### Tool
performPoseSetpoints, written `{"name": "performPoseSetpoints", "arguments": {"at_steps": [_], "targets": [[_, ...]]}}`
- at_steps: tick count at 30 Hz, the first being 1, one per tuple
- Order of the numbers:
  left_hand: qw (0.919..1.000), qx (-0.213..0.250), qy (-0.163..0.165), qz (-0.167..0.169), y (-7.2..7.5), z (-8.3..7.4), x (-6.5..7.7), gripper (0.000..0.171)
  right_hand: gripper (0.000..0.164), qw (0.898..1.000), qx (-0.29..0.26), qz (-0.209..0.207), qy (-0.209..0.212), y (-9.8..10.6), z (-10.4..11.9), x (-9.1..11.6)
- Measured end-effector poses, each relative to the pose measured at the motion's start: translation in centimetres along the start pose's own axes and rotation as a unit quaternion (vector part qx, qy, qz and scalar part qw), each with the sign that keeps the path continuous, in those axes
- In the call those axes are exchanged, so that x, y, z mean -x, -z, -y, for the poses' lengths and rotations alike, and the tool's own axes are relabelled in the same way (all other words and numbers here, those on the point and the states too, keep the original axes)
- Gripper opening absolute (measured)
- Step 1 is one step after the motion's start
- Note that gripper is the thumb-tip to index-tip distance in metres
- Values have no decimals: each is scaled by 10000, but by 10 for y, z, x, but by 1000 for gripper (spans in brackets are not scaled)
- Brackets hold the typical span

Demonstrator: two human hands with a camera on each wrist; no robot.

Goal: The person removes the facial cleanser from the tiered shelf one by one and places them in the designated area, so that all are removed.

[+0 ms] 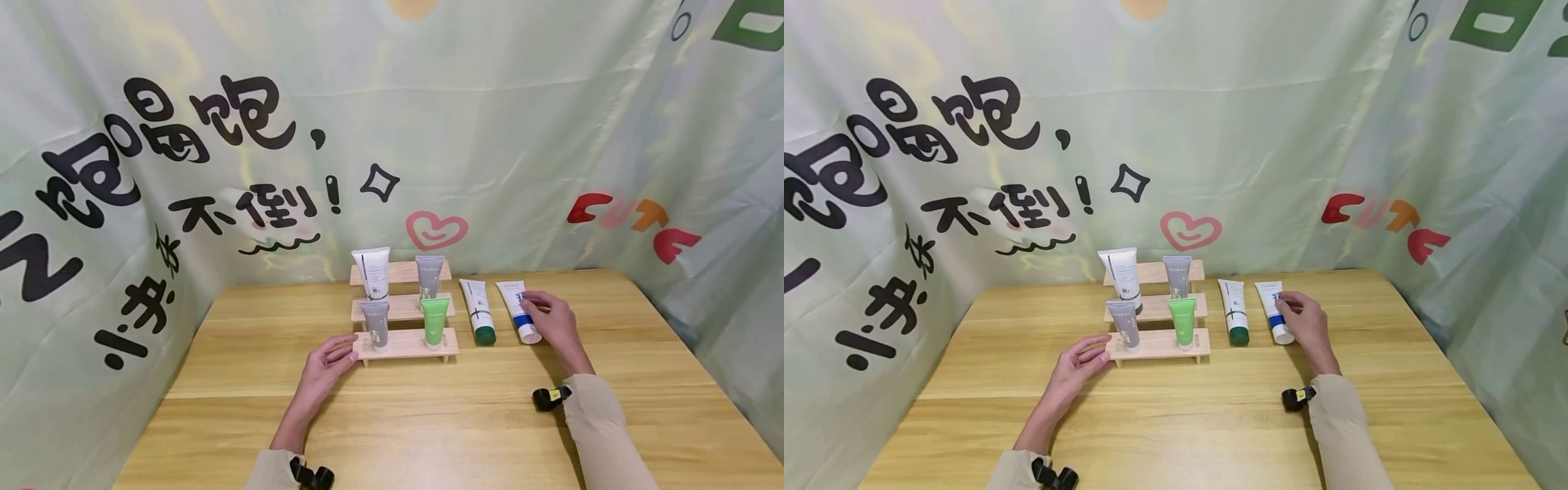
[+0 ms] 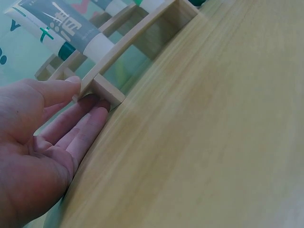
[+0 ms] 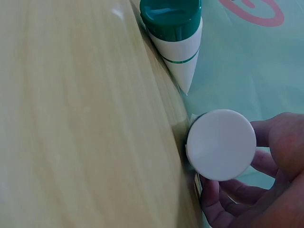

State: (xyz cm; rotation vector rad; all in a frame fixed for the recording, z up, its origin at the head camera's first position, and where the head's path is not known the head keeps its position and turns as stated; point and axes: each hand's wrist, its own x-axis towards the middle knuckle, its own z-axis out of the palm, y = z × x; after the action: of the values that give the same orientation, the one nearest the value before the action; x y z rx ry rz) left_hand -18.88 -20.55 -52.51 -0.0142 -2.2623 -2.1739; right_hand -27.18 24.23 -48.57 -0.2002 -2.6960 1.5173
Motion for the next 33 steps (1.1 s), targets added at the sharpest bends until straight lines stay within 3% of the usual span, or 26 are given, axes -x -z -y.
{"name": "performPoseSetpoints", "arguments": {"at_steps": [5,14,22,25,33], "targets": [[10000,-60,-7,0,0,-1,0,35,48,9997,-80,-165,153,7,0,5],[9999,-100,38,-7,1,0,0,35,44,9935,-174,-447,1036,12,20,15],[9999,-137,41,-33,0,-1,0,36,42,9760,-1244,-46,1787,-2,39,20],[9999,-141,36,-45,0,-3,1,36,42,9665,-1715,81,1910,-7,48,21],[9999,-126,91,-13,-1,-2,0,35,42,9478,-2341,574,2088,-19,65,28]]}}
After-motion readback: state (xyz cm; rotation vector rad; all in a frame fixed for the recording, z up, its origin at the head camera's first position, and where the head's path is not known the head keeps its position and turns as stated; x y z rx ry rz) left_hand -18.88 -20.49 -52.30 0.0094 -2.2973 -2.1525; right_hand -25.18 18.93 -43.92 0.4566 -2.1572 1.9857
